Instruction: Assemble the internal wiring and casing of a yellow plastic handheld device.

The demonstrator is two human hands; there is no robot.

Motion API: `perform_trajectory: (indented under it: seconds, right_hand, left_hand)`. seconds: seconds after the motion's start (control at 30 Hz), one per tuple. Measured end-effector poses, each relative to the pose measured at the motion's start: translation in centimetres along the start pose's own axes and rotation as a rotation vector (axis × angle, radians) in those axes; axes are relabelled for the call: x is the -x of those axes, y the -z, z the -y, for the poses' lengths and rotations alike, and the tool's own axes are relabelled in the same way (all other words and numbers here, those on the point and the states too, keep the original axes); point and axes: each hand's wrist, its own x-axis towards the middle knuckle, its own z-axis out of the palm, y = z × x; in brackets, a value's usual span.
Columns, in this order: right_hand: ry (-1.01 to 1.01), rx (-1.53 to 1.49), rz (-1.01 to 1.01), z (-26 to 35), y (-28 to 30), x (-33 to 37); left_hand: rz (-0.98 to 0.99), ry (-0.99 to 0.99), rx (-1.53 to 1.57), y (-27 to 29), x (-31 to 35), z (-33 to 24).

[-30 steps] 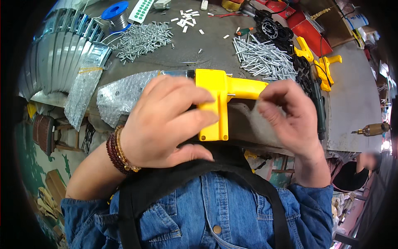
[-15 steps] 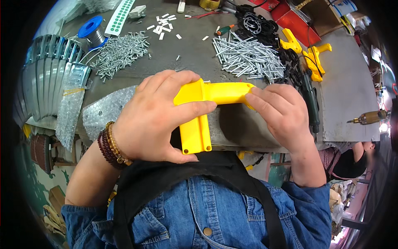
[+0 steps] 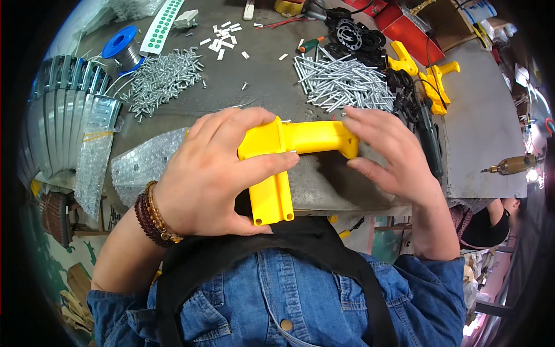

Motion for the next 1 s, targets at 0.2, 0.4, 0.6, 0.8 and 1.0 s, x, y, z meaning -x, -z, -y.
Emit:
perform_trajectory:
  seconds: [0.2, 0.4, 0.6, 0.8, 1.0]
  right_hand:
    - [-0.211, -0.436, 0.161, -2.2, -0.6, -0.7]
    - [-0.234, -0.471, 0.200, -2.3, -0.3, -1.4]
    - [-0.207, -0.386, 0.098, -1.9, -0.6, -0.8]
    - [-0.193, -0.440, 0.043, -2.2, -1.5, -0.4]
    - [-0.222, -0.505, 0.040, -2.3, -2.5, 0.4]
  left_hand:
    - [-0.010, -0.005, 0.007, 0.0, 0.1, 0.0]
    - [0.003, -0.005, 0.029, 0.1, 0.2, 0.1]
    - [0.011, 0.002, 0.093, 0.3, -0.5, 0.1]
    - [0.026, 0.000, 0.114, -0.2, 0.0, 0.6]
    - [0.044, -0.011, 0.083, 0.5, -0.6, 0.3]
